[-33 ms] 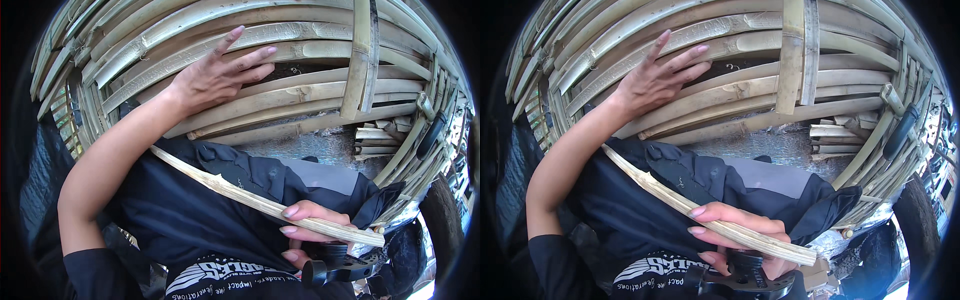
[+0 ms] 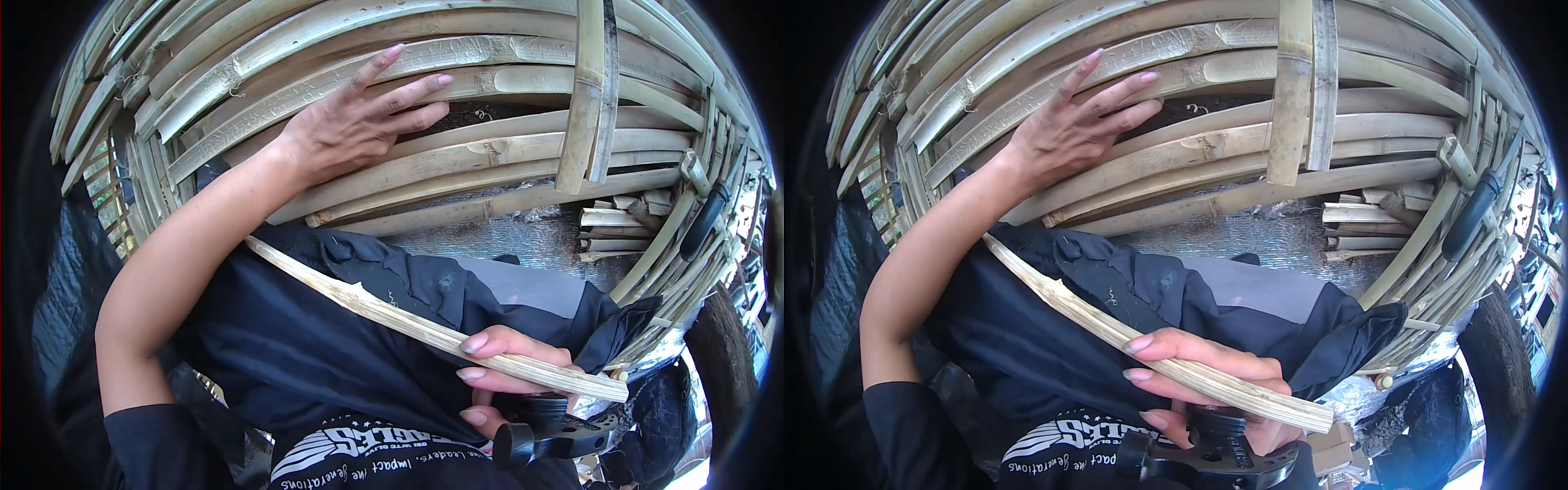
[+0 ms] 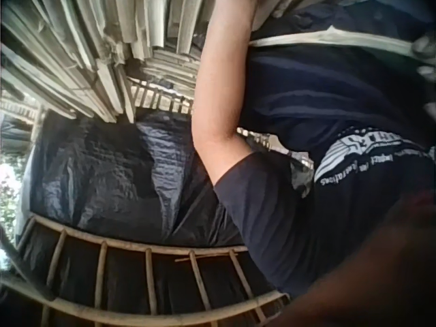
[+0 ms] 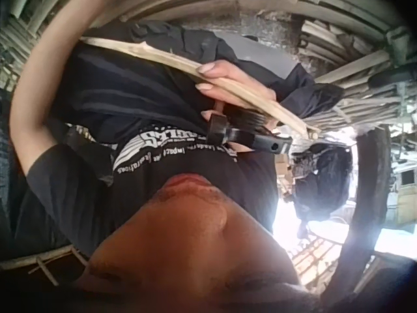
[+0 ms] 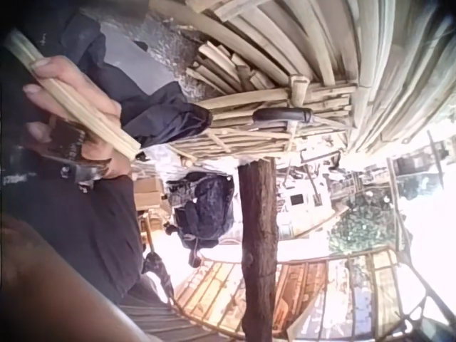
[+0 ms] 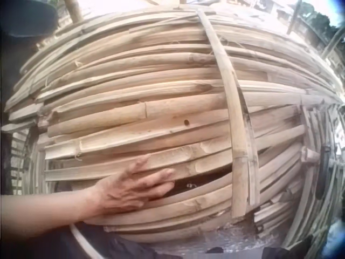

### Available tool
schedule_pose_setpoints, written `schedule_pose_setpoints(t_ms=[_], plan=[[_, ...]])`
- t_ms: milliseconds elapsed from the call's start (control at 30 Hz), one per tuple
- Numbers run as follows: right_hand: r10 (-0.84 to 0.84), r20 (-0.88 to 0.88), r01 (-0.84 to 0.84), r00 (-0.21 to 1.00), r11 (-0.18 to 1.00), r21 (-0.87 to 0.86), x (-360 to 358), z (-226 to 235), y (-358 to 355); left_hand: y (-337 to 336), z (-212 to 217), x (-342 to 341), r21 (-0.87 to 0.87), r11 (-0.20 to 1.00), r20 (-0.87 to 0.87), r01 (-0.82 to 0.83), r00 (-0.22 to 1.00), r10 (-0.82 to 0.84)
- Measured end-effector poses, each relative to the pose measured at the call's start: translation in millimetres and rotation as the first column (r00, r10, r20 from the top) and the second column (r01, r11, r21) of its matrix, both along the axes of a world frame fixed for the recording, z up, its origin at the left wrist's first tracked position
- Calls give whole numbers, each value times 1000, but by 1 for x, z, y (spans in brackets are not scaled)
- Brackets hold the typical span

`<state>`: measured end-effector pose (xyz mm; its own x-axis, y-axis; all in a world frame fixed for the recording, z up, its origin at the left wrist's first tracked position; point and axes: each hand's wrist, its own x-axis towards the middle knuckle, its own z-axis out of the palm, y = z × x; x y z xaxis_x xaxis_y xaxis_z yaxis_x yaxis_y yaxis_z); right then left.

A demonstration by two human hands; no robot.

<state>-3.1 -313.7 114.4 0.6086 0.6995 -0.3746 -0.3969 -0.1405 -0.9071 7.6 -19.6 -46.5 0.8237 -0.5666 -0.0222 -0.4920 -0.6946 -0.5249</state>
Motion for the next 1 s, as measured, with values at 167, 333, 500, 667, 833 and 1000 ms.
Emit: schedule_pose_setpoints(t_ms=[167,333,500,667,833,1000], plan=[[-33,4,33,999,999,25,-2,1,-2,0,0,-2,-33,999,-26,-5,1000,4],[-42,-46,42,998,999,-5,-4,5,-2,1,-3,-1,-67,998,-26,2,1000,-4],[-112,19,110,993,988,111,-14,-7,-8,5,-4,-1,-128,991,-80,36,996,-46],[-93,-83,98,992,994,51,-14,-8,-11,5,-2,0,-124,991,-131,47,989,-63],[-204,48,204,978,979,4,-23,-11,-4,5,3,0,-158,984,-77,76,993,-89],[-133,200,132,971,991,18,-17,-11,-1,9,24,2,-308,943,-106,126,981,-165]])
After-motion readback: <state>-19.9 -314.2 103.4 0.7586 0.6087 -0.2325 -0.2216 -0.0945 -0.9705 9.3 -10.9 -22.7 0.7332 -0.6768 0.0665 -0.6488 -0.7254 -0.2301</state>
